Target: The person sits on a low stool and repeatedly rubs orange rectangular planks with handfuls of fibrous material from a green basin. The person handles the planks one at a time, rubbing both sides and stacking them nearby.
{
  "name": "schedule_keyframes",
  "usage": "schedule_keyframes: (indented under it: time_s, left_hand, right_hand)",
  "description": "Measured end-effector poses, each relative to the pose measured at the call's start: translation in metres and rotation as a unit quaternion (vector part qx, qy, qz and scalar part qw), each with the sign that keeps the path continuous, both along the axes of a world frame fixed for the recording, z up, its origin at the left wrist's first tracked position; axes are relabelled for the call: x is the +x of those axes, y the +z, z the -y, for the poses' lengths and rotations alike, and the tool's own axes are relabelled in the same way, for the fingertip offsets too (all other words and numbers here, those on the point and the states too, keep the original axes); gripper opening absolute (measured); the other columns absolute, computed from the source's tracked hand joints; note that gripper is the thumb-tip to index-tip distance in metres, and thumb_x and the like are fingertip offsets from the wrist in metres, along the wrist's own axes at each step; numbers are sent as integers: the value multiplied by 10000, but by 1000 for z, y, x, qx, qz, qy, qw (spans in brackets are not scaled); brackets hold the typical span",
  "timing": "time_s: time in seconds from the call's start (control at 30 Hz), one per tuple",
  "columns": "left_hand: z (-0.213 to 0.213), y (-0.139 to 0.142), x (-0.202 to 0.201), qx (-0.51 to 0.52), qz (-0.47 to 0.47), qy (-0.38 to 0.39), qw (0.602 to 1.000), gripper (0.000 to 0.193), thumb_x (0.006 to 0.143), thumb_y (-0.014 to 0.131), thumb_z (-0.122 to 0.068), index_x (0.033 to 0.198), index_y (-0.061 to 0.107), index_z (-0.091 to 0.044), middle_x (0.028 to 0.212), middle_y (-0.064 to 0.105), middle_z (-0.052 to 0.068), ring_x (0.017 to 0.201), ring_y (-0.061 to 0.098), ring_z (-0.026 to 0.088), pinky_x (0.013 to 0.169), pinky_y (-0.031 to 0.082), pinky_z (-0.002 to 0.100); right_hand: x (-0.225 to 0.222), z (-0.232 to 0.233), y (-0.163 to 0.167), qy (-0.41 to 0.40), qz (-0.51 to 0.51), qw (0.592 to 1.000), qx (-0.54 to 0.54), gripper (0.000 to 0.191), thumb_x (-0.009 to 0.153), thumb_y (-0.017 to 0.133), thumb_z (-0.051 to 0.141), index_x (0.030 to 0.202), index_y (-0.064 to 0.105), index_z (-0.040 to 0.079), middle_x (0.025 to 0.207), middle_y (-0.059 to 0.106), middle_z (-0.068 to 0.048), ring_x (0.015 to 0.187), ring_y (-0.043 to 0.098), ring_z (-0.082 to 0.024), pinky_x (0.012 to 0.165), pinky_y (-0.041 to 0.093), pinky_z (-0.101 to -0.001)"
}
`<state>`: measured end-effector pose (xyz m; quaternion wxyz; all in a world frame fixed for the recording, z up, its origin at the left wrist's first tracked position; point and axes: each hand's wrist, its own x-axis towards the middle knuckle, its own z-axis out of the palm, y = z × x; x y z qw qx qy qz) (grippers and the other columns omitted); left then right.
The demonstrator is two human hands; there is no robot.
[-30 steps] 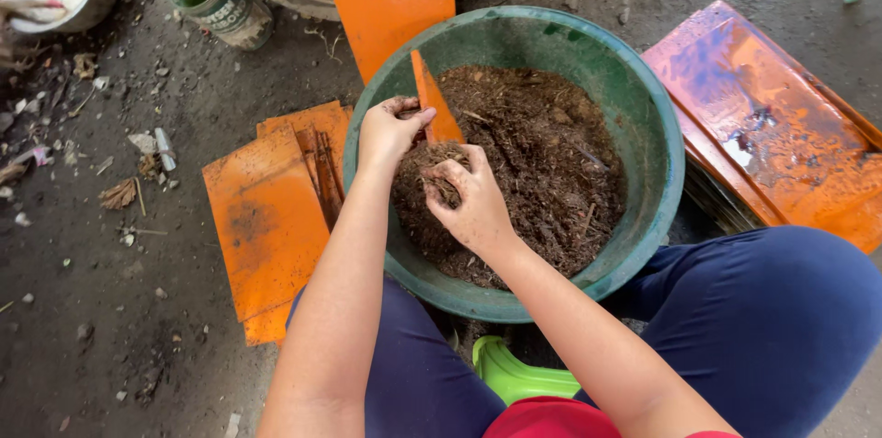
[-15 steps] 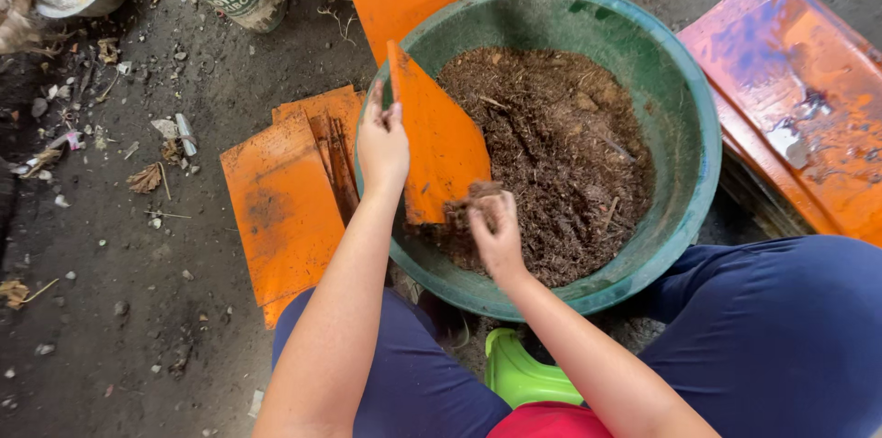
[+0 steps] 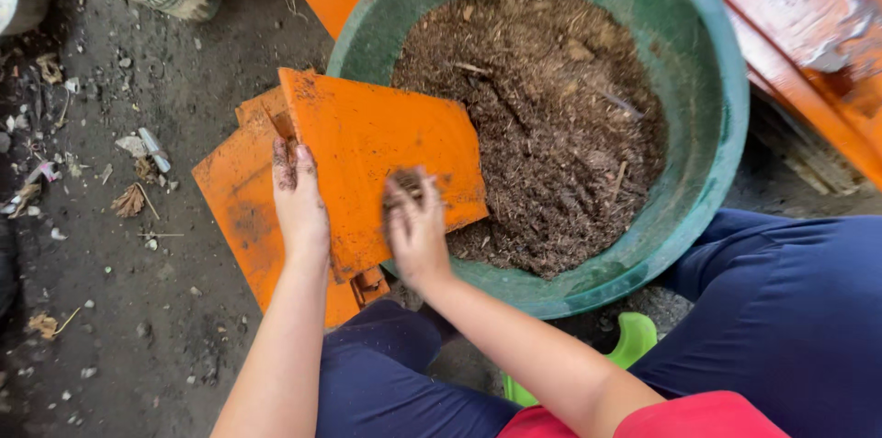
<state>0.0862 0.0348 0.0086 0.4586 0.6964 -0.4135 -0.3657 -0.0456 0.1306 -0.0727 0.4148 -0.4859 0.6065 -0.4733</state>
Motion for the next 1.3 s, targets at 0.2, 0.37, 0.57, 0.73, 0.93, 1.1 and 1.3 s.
schedule_keyframes:
  time_s: [0.2, 0.37, 0.57, 0.73, 0.93, 1.1, 1.3]
  left_hand:
    - [-3, 18, 3, 20, 22, 22, 999, 713, 1027, 616, -292, 1599, 292, -16, 1451, 568, 163, 1307, 569, 182, 1123, 425, 315]
    - [-3, 29, 8, 24, 58, 22, 998, 621, 1047, 602, -272, 1565, 390, -3, 1472, 571, 140, 1334, 556, 175, 1142, 412, 314]
    - [-5, 30, 17, 31, 76, 13, 997, 520, 1066, 570, -261, 1505, 481, 4, 1469, 587, 108, 1311, 570, 167, 1115, 444, 310]
    - [-4, 30, 23, 27, 79, 17, 996, 499, 1066, 568, -256, 1481, 508, 15, 1440, 606, 115, 1297, 579, 173, 1110, 451, 306]
    - [-4, 26, 18, 44, 66, 14, 997, 511, 1071, 569, -272, 1456, 514, 60, 1452, 601, 115, 1314, 570, 156, 1121, 431, 291]
    - [-5, 27, 11, 69, 54, 38, 995, 531, 1044, 579, -282, 1452, 506, 50, 1408, 616, 108, 1273, 579, 151, 1094, 438, 291]
    - [-1, 34, -4, 75, 42, 24, 996, 503, 1050, 562, -267, 1446, 525, 41, 1377, 628, 104, 1257, 579, 147, 1091, 437, 293]
  right_hand:
    - [-63, 28, -136, -65, -133, 970, 193, 414, 1042, 456, 207, 1425, 589, 125, 1629, 280, -228, 1478, 234, -482, 1193, 210, -565]
    - [-10, 17, -60, -69, 199, 966, 150, 402, 1004, 446, 179, 1357, 502, -5, 1180, 626, -209, 1093, 641, -346, 1025, 543, -463]
    - [40, 50, 2, 55, 6, 996, -64, 536, 981, 505, 192, 1490, 526, 25, 1594, 407, -303, 1479, 340, -475, 1216, 252, -525]
    - [-25, 85, -116, -28, -33, 997, 68, 431, 1004, 499, 213, 1388, 595, 41, 1536, 511, -202, 1444, 458, -410, 1246, 349, -463]
    - [-133, 71, -184, 184, -391, 899, 68, 610, 927, 536, 386, 1506, 445, 218, 1619, 270, -252, 1510, 171, -434, 1163, 88, -676]
    - [-226, 133, -184, 27, -371, 923, 102, 512, 1072, 540, 330, 1528, 489, 103, 1646, 297, -255, 1549, 228, -456, 1256, 155, -610]
    - [-318, 199, -196, -67, -335, 935, 94, 448, 1035, 588, 165, 1468, 565, 57, 1623, 383, -239, 1480, 387, -424, 1232, 341, -465]
